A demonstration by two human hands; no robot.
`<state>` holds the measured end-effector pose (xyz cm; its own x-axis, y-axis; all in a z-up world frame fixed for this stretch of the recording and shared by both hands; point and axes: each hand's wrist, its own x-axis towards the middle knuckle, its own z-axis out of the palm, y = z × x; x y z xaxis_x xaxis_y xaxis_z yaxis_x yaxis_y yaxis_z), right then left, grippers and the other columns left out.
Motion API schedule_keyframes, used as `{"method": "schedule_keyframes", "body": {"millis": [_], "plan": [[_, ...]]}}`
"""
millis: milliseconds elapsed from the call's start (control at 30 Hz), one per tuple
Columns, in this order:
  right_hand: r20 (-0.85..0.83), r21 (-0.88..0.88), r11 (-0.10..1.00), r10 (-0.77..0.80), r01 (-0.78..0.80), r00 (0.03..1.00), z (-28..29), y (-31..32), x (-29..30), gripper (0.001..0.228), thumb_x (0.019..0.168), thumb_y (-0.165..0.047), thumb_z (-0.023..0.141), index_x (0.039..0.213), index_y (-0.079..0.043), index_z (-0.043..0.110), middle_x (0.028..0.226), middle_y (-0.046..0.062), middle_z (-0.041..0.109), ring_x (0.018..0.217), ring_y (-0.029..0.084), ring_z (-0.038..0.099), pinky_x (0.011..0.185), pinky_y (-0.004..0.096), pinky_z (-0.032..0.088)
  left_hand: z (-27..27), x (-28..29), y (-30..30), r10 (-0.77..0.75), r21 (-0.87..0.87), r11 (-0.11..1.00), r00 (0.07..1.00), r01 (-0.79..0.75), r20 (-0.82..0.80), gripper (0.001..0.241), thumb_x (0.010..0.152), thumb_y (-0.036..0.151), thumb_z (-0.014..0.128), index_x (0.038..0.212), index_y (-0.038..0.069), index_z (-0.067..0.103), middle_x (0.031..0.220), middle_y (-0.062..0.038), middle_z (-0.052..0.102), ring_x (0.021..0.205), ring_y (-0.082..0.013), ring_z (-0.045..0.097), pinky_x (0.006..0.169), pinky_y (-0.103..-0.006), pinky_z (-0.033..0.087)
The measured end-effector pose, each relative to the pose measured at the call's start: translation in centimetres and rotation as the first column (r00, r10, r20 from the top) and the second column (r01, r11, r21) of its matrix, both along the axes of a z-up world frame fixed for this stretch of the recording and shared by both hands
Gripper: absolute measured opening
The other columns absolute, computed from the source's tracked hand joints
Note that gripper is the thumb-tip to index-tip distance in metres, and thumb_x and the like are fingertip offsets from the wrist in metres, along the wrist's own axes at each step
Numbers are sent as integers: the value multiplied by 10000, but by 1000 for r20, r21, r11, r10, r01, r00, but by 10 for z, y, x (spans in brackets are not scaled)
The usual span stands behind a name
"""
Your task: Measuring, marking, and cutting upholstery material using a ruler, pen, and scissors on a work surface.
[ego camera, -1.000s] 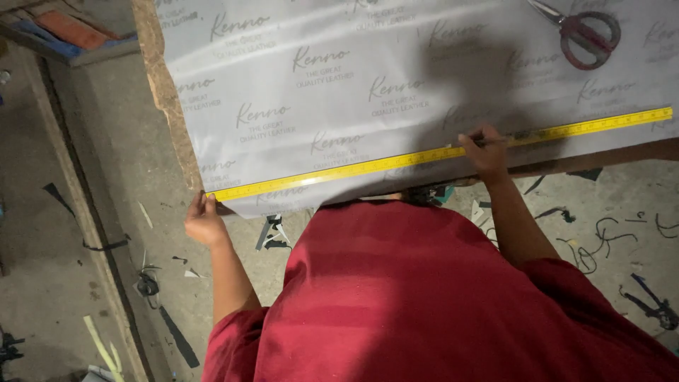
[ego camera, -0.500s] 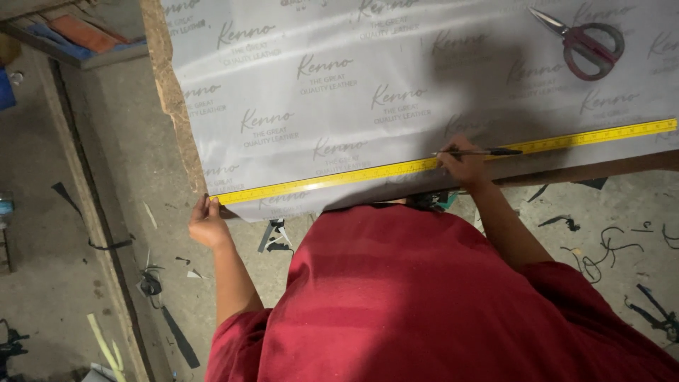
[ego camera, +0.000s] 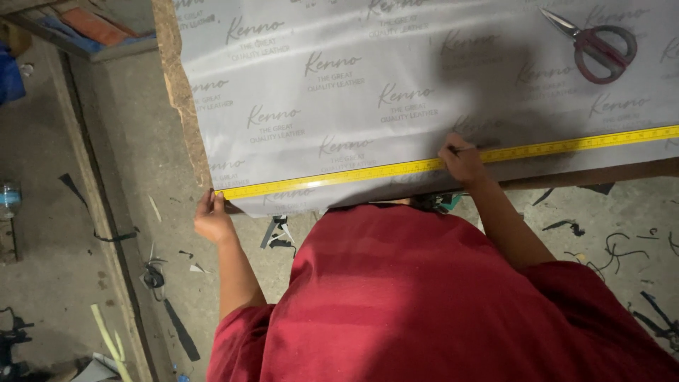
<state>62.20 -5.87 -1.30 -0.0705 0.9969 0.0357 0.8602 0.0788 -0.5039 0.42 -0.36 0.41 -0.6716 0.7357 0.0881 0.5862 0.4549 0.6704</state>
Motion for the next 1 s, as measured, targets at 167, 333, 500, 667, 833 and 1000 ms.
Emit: {"method": "schedule_keyframes", "body": {"millis": [167, 333, 500, 667, 833, 1000], "plan": [[-424, -314, 925, -340, 216, 839, 4, 7, -2, 235, 1008, -235, 593, 834, -79, 569, 642, 141, 604, 622, 291, 588, 662, 456, 466, 2, 0, 0, -16, 6, 1000, 999, 16, -40, 326, 843, 212, 919, 1139, 149, 799, 943, -20, 801, 910, -216, 765, 812, -339, 596], [-425, -301, 931, -325, 207, 845, -5, 7, 6, 264, 1019, -243, 602, 794, -109, 567, 632, 108, 630, 610, 274, 624, 644, 424, 487, 4, 0, 1, -26, 2, 1000, 999, 26, -44, 328, 848, 198, 913, 1151, 156, 796, 934, -19, 800, 879, -205, 767, 798, -323, 594], [264, -227, 773, -537, 593, 801, 111, -8, -37, 319, 1058, -260, 518, 1171, -8, 677, 971, 79, 731, 900, 129, 671, 807, 234, 463, -8, -6, 3, -57, 4, 998, 987, 58, -153, 330, 815, 213, 901, 1131, 183, 809, 893, -32, 790, 853, -242, 754, 787, -370, 585], [-221, -190, 982, -30, -12, 975, -12, -59, 104, 833, 801, -71, 803, 1591, -76, 537, 1039, 42, 692, 853, 158, 588, 854, 311, 468, -11, -15, 15, -339, -40, 935, 850, 353, -403, 385, 866, 332, 655, 1180, 158, 796, 1041, -84, 800, 889, -321, 720, 848, -429, 510], [363, 205, 959, 111, -195, 925, -32, -19, 135, 386, 930, -105, 694, 1316, -87, 708, 1296, 169, 702, 1141, 351, 673, 1047, 454, 513, 4, 2, 88, -360, -9, 928, 890, 373, -278, 315, 875, 303, 689, 1153, 202, 796, 1117, -40, 791, 992, -302, 687, 942, -410, 475], [232, -41, 999, 20, -10, 972, -13, 74, 120, 271, 1037, -166, 655, 1284, -132, 758, 1417, 163, 679, 1270, 348, 618, 1084, 435, 453, -6, 3, 166, -249, -16, 967, 932, 254, -265, 311, 822, 319, 769, 1129, 315, 816, 958, -39, 807, 883, -332, 638, 832, -395, 520]]}}
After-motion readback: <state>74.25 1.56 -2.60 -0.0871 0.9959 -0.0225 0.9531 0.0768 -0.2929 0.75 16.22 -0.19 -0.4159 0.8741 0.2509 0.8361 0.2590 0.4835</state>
